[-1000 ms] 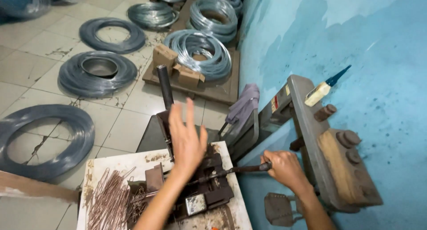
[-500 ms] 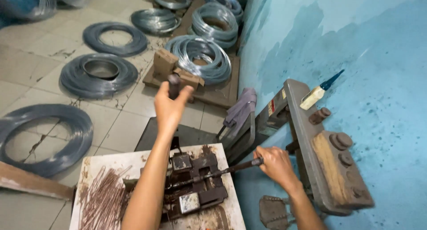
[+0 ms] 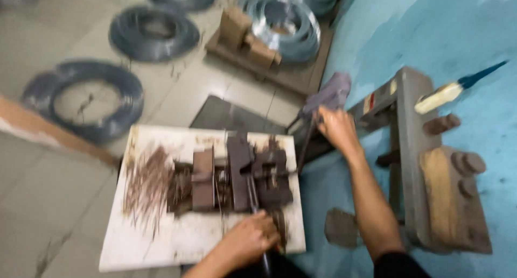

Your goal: Using a manual bending machine to shape straight copper wires into U-shaped components.

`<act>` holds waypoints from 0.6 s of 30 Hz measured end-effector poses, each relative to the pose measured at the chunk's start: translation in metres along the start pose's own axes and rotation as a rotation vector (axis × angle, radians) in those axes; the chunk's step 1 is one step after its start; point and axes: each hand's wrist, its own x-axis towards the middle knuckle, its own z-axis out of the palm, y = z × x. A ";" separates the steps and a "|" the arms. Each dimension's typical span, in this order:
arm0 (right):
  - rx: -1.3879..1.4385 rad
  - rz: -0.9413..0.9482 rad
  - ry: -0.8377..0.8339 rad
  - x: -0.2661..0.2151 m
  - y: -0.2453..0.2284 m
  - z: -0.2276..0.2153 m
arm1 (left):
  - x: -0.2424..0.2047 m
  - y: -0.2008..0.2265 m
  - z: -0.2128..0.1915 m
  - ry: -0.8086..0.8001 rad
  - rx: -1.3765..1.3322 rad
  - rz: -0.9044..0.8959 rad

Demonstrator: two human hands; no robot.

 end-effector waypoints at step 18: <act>0.288 0.269 -0.197 -0.141 -0.030 0.400 | -0.019 -0.003 0.036 0.236 -0.091 0.070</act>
